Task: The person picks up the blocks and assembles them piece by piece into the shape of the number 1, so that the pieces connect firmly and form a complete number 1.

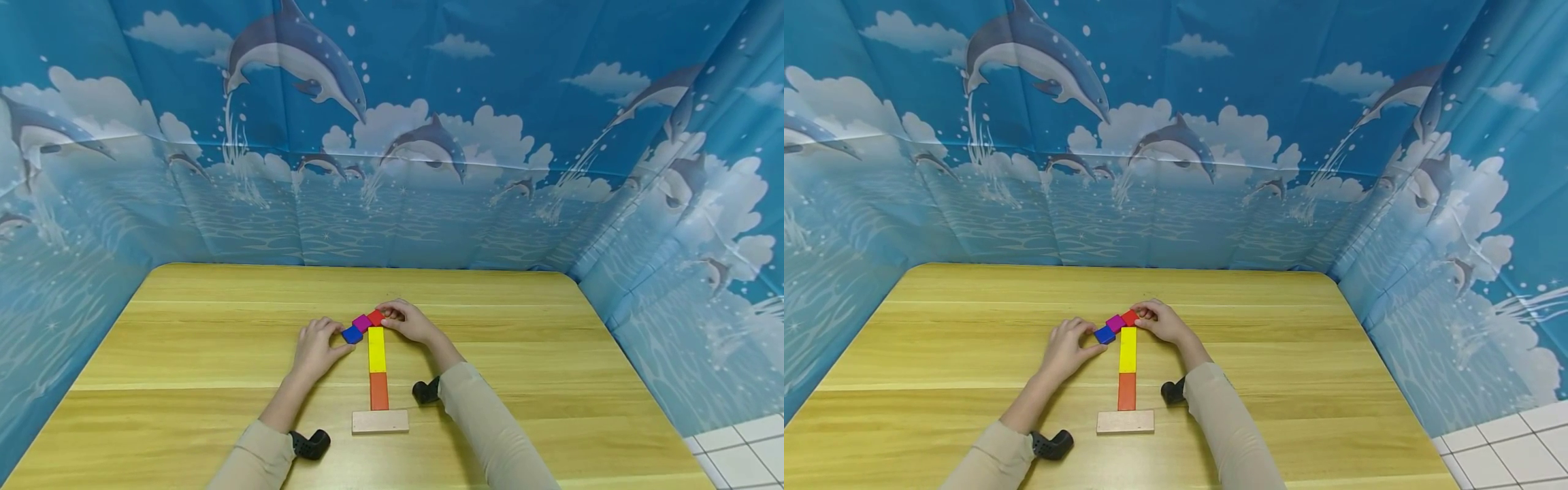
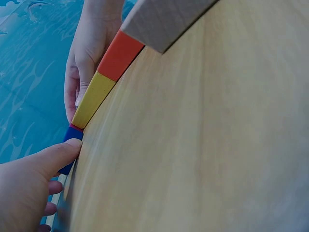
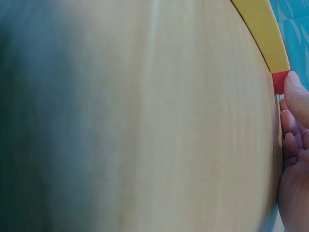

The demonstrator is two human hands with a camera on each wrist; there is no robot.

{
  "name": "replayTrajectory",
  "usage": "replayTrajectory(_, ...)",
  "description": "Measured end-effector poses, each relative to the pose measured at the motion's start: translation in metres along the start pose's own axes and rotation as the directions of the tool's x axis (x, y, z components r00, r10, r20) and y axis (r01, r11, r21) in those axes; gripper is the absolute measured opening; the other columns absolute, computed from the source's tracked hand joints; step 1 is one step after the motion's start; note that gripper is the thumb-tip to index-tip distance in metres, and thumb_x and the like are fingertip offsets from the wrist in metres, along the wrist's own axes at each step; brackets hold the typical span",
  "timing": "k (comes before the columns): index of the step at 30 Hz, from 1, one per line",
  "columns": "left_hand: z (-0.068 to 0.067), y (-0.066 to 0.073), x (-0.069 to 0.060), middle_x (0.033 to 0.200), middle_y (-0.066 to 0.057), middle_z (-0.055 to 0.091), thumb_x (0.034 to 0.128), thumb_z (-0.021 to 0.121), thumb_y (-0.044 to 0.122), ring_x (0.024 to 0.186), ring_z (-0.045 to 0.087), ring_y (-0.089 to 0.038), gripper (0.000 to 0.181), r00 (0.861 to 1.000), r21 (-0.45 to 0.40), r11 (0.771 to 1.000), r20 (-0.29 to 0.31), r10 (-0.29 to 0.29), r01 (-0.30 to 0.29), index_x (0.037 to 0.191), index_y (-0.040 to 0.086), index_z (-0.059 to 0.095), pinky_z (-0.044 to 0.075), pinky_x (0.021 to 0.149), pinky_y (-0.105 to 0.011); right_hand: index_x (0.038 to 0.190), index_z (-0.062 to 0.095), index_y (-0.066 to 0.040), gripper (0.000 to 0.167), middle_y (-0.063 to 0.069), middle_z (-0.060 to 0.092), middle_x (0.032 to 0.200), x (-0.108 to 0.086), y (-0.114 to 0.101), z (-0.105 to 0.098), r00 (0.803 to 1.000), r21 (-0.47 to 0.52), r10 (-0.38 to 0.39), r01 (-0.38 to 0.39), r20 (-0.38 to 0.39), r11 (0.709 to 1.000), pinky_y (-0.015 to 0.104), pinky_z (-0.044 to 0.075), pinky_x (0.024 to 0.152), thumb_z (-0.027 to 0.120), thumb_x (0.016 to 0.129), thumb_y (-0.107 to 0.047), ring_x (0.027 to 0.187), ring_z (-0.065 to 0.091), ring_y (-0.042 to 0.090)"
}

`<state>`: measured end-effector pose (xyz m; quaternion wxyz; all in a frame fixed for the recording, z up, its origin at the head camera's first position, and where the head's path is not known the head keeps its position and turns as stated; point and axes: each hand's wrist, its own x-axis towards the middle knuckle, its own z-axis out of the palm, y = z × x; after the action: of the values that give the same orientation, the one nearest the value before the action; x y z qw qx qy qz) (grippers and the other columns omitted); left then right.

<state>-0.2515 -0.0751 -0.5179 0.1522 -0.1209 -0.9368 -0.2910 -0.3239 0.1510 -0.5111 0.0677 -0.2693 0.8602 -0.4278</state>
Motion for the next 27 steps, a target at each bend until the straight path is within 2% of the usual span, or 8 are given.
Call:
replayTrajectory(12,0.001,-0.001,0.0,0.093,-0.003,0.061,0.0694,0.078,0.037,0.089,0.049,-0.023,0.039,1.0,-0.022,0.999,0.014,-0.024,0.024,0.095,0.009,0.067,0.036,0.084,-0.041,0.118,0.057,-0.004,0.029,0.007,0.053,0.095,0.001,0.001,-0.001,1.0,0.008,0.023,-0.023,0.007,1.0,0.027,0.041,0.075,0.056,0.09,-0.011,0.082,0.045,0.017)
replayTrajectory(20,0.0,-0.003,-0.001,0.091,-0.002,0.061,0.068,0.079,0.037,0.089,0.05,-0.023,0.039,1.0,-0.036,0.999,0.004,-0.027,0.027,0.094,0.01,0.068,0.036,0.083,-0.041,0.119,0.057,-0.002,0.03,0.009,0.053,0.096,0.0,-0.002,-0.001,1.0,0.007,-0.016,0.015,0.012,1.0,0.026,0.04,0.074,0.056,0.09,-0.011,0.082,0.045,0.017)
replayTrajectory(27,-0.003,-0.005,-0.002,0.093,-0.002,0.062,0.0656,0.08,0.038,0.091,0.05,-0.023,0.042,0.999,-0.084,0.995,0.006,-0.051,0.051,0.096,0.012,0.067,0.035,0.087,-0.044,0.121,0.051,0.009,0.033,0.019,0.054,0.098,-0.007,-0.025,-0.008,0.999,0.094,-0.039,0.035,0.037,0.995,0.03,0.04,0.074,0.055,0.09,-0.004,0.083,0.047,0.025)
